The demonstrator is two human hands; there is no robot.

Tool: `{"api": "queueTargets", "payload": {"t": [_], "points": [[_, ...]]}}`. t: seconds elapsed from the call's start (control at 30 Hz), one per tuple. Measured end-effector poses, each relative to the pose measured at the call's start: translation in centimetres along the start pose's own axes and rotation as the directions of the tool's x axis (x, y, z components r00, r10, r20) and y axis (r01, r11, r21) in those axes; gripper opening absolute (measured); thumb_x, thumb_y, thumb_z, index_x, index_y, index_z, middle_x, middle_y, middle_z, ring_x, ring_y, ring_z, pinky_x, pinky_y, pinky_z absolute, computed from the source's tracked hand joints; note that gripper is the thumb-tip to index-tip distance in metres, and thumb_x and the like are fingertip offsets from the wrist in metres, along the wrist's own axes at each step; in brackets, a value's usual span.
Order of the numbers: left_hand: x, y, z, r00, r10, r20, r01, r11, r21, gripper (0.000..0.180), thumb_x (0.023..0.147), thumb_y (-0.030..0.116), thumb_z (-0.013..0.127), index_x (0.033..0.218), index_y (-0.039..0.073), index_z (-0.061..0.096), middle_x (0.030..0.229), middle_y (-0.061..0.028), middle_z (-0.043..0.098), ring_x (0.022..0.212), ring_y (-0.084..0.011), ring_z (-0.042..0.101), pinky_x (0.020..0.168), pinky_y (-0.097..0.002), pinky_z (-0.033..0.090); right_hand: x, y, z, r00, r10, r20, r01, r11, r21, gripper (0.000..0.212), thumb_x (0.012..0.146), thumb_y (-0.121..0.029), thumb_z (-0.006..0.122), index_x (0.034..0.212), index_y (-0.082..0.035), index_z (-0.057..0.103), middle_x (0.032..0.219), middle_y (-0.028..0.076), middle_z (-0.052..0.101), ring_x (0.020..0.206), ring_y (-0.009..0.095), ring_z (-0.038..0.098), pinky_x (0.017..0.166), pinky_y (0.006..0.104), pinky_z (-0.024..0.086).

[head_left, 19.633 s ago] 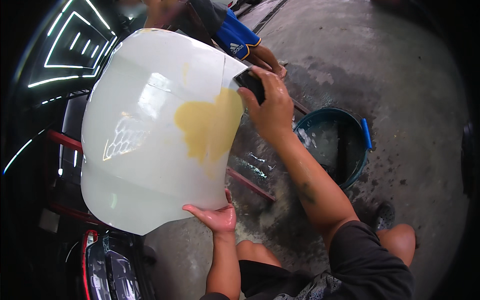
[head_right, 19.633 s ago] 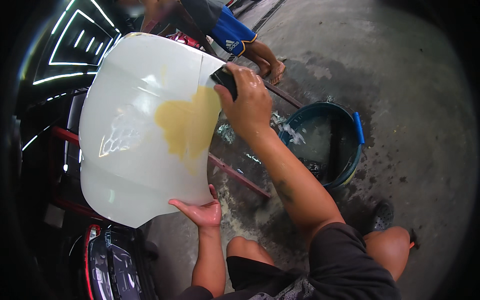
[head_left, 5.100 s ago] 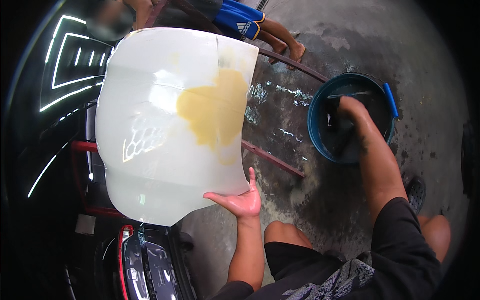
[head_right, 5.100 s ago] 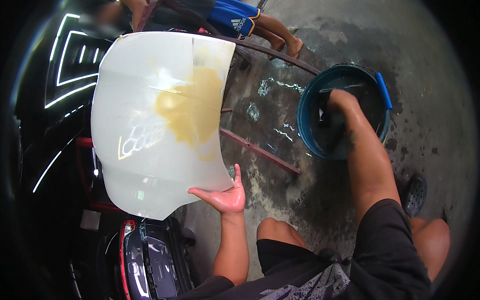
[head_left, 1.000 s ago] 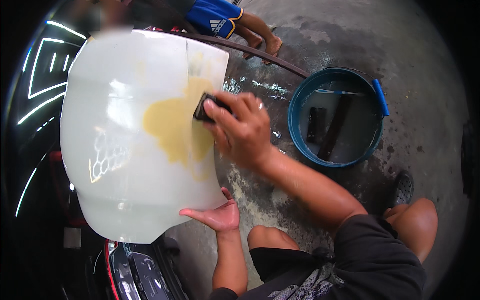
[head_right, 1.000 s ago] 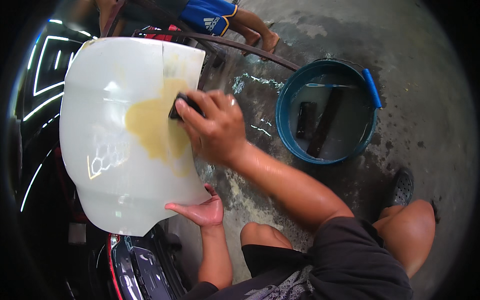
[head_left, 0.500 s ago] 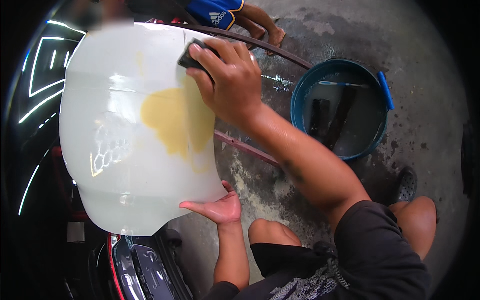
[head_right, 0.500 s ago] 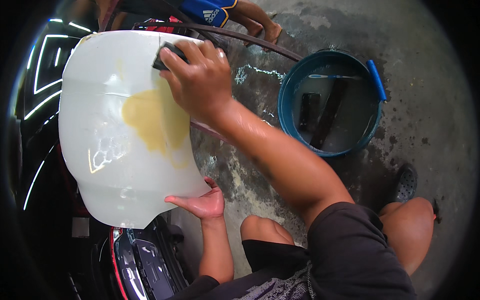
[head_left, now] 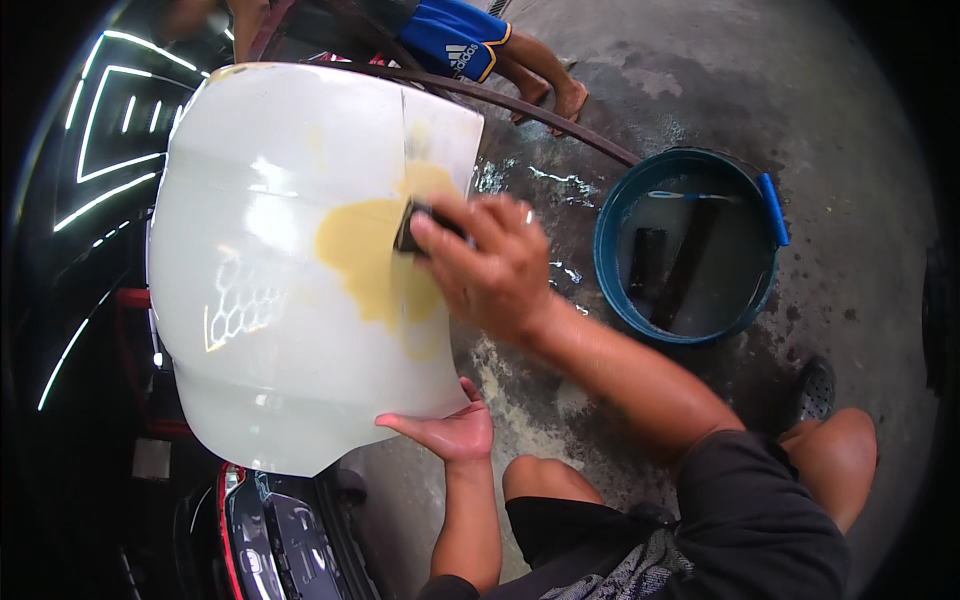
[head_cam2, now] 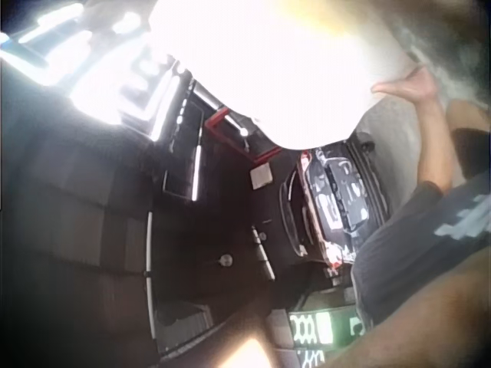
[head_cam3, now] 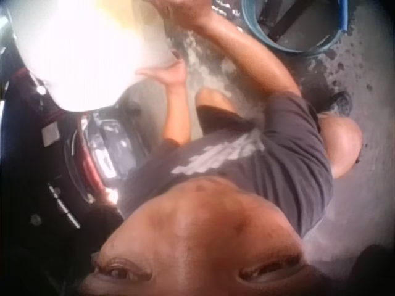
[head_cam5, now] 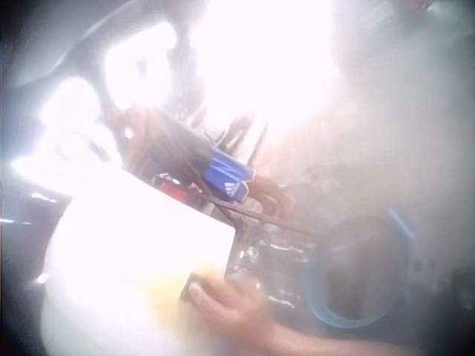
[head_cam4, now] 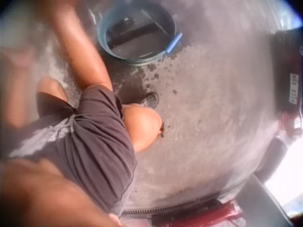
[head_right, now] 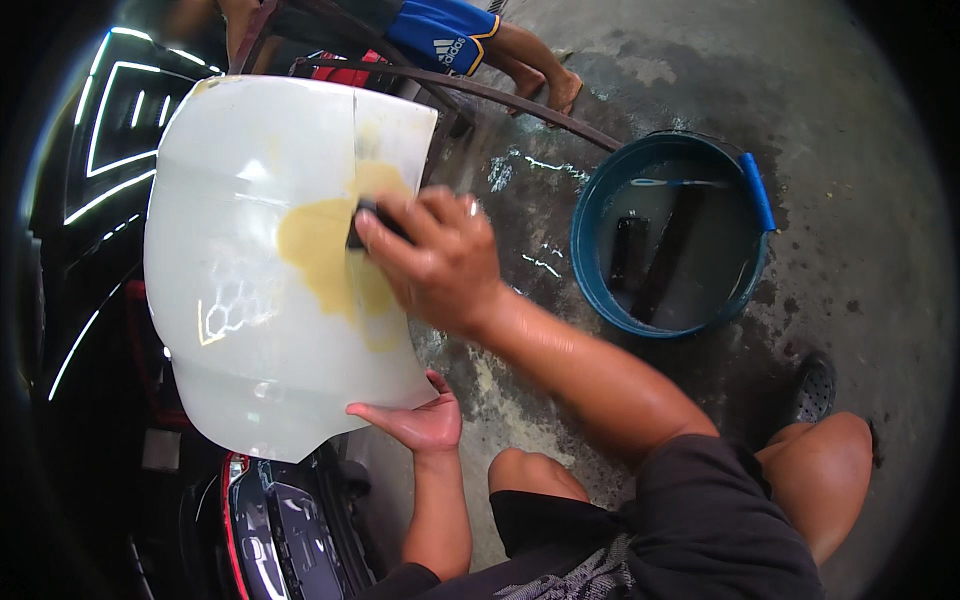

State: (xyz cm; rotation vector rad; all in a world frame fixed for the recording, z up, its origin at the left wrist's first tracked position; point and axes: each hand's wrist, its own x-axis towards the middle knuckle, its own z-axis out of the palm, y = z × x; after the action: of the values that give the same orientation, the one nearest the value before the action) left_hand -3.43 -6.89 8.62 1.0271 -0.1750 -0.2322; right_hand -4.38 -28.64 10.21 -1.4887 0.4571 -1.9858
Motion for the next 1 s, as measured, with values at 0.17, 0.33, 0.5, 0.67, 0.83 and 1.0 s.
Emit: {"api": "queueTargets", "payload": {"t": [0.17, 0.33, 0.5, 0.67, 0.83, 1.0], "points": [[1.2, -1.0, -1.8, 0.999, -0.052, 0.015, 0.052, 0.997, -0.062, 0.092, 0.085, 0.097, 0.059, 0.152, 0.034, 0.060, 0.141, 0.0143, 0.071, 0.118, -0.0113, 0.070, 0.089, -0.0394, 0.064, 5.5, 4.5, 2.2, 0.994, 0.048, -0.102, -0.055, 0.996, -0.066, 0.035, 0.086, -0.025, 0.085, 0.121, -0.020, 0.078, 0.117, 0.003, 0.076, 0.100, 0.031, 0.068, 0.080, 0.0487, 0.054], [1.0, 0.0, -1.8, 0.999, 0.012, 0.032, -0.012, 1.000, -0.012, 0.091, 0.085, 0.096, 0.060, 0.152, 0.034, 0.060, 0.144, 0.0145, 0.070, 0.119, -0.0108, 0.069, 0.091, -0.0390, 0.064, -0.6, -1.0, -0.2, 0.999, -0.005, 0.034, 0.005, 1.000, 0.005, 0.035, 0.086, -0.024, 0.086, 0.120, -0.019, 0.079, 0.121, 0.004, 0.076, 0.102, 0.031, 0.068, 0.082, 0.0479, 0.055], [1.4, -1.2, -1.5, 0.997, -0.036, -0.061, 0.033, 0.998, -0.048, 0.093, 0.085, 0.098, 0.058, 0.152, 0.034, 0.060, 0.143, 0.0146, 0.069, 0.123, -0.0102, 0.067, 0.090, -0.0395, 0.064, 5.3, 3.9, 2.1, 0.993, 0.087, -0.076, -0.092, 0.994, -0.065, 0.038, 0.085, -0.025, 0.087, 0.121, -0.022, 0.077, 0.119, 0.001, 0.075, 0.103, 0.031, 0.068, 0.084, 0.0478, 0.053], [1.3, -0.5, -1.4, 1.000, 0.009, -0.002, -0.009, 0.999, -0.036, 0.092, 0.086, 0.098, 0.057, 0.151, 0.034, 0.060, 0.144, 0.0148, 0.068, 0.123, -0.0104, 0.066, 0.090, -0.0394, 0.063, -0.9, -0.3, -0.1, 1.000, 0.019, 0.022, -0.019, 1.000, 0.017, 0.037, 0.085, -0.027, 0.087, 0.121, -0.022, 0.077, 0.115, 0.003, 0.074, 0.099, 0.032, 0.067, 0.083, 0.0486, 0.053], [1.2, -0.8, -0.7, 0.999, -0.017, -0.049, 0.016, 1.000, -0.023, 0.090, 0.087, 0.098, 0.057, 0.151, 0.035, 0.060, 0.144, 0.0149, 0.067, 0.123, -0.0114, 0.066, 0.090, -0.0397, 0.062, 5.4, 5.1, 2.4, 0.987, 0.119, -0.106, -0.126, 0.990, -0.066, 0.035, 0.085, -0.026, 0.087, 0.118, -0.020, 0.079, 0.116, 0.004, 0.074, 0.101, 0.031, 0.067, 0.083, 0.0495, 0.054], [0.6, -0.1, 0.0, 0.997, 0.036, -0.068, -0.034, 0.999, 0.027, 0.088, 0.085, 0.097, 0.060, 0.149, 0.036, 0.061, 0.143, 0.0153, 0.067, 0.122, -0.0090, 0.063, 0.089, -0.0371, 0.060, -0.7, 0.3, -0.2, 0.998, 0.052, -0.024, -0.052, 0.999, 0.000, 0.036, 0.083, -0.025, 0.088, 0.116, -0.017, 0.079, 0.116, 0.006, 0.073, 0.101, 0.031, 0.067, 0.083, 0.0488, 0.054]]}}
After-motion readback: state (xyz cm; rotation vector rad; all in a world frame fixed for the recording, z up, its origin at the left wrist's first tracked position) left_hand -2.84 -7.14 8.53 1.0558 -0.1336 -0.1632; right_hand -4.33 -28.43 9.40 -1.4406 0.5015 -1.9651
